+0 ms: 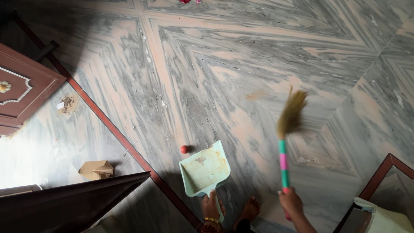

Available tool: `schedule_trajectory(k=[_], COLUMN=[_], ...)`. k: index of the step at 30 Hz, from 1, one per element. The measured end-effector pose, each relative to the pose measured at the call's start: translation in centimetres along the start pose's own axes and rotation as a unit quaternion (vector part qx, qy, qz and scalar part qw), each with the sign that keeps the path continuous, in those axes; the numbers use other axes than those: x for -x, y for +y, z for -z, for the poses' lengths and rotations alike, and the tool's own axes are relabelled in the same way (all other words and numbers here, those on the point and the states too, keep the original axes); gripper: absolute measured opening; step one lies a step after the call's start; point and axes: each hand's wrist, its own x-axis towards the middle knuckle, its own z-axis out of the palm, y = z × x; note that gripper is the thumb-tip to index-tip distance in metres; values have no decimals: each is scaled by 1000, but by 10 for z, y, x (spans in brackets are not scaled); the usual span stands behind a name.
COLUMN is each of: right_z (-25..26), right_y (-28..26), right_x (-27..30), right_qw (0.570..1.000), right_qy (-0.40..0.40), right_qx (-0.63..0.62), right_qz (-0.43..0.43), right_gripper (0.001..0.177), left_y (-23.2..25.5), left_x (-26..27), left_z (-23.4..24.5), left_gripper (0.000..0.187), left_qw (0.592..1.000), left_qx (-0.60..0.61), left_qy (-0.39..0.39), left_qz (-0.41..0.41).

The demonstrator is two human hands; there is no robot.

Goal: The recorder uses a handheld broom and dustpan to sweep debris from the marble floor, moving around a sink and various furniture items.

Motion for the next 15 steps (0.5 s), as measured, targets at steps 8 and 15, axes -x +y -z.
schedule_trajectory(k=[8,15], right_z=[5,-76], right_y=[-76,38], right_x=[30,9], right_qw=[958,986], right_qy=[-49,-54], right_qx=[199,47], right_qz=[202,148], right_gripper=[44,52], left_y=[22,54], left_x=[15,19], left_z=[-37,-41], left_gripper=[31,31], left_qw=[999,999], left_qx=[-39,-40], left_qy=[-11,-21], left_qz=[5,0])
